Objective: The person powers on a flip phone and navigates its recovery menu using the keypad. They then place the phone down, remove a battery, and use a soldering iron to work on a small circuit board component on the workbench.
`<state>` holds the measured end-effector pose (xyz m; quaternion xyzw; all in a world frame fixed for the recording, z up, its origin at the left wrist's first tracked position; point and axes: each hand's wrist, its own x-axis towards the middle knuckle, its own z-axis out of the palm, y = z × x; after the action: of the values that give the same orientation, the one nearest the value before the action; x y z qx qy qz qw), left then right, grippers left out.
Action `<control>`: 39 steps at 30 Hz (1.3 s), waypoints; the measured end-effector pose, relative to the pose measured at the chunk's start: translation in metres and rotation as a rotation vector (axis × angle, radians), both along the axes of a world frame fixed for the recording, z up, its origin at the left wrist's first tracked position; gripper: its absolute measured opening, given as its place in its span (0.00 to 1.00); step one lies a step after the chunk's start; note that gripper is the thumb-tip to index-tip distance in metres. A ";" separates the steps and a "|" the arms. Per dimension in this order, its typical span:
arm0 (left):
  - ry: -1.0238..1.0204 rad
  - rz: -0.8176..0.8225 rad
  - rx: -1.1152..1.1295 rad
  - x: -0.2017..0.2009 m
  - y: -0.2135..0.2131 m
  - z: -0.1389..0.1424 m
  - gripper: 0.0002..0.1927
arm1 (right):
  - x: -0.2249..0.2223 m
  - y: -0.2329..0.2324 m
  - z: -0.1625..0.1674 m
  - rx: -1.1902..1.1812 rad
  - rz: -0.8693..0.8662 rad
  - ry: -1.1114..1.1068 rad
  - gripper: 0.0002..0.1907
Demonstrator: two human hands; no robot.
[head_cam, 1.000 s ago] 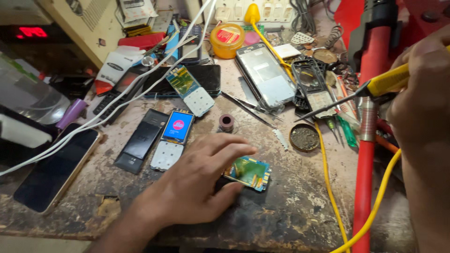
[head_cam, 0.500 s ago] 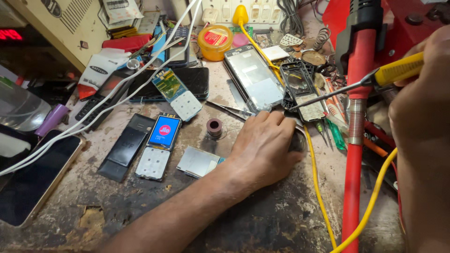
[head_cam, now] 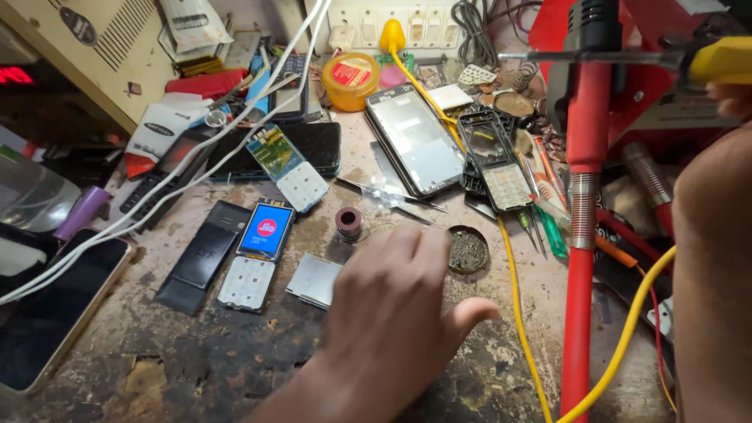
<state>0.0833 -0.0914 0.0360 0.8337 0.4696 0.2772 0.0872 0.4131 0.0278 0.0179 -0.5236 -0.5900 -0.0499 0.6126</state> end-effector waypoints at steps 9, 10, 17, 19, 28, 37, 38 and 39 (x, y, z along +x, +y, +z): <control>0.372 -0.108 -0.277 0.027 0.059 -0.011 0.35 | 0.000 -0.004 -0.002 -0.008 0.010 -0.009 0.19; 0.346 -0.144 -0.258 0.022 0.058 -0.011 0.33 | 0.000 -0.004 -0.003 -0.012 0.008 -0.009 0.19; 0.139 -0.279 0.111 -0.035 0.084 -0.002 0.27 | -0.002 -0.004 -0.004 -0.014 0.005 -0.012 0.19; 0.258 -0.097 -0.014 -0.043 0.102 0.004 0.19 | -0.003 -0.003 -0.004 -0.016 0.005 -0.016 0.19; 0.657 0.045 -0.209 -0.052 0.112 0.025 0.08 | -0.004 -0.002 -0.007 -0.022 0.006 -0.023 0.19; 0.335 0.042 -0.288 -0.040 0.141 0.014 0.12 | -0.007 -0.001 -0.010 -0.027 0.008 -0.020 0.19; 0.270 0.034 -0.290 -0.041 0.142 0.016 0.10 | -0.007 -0.001 -0.010 -0.027 0.008 -0.020 0.19; 0.204 0.027 -0.296 -0.042 0.141 0.019 0.07 | -0.007 -0.001 -0.010 -0.029 0.010 -0.019 0.19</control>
<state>0.0410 0.0497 0.0551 0.8293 0.5227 0.1202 0.1571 0.4058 0.0273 0.0081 -0.5289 -0.5991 -0.0433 0.5996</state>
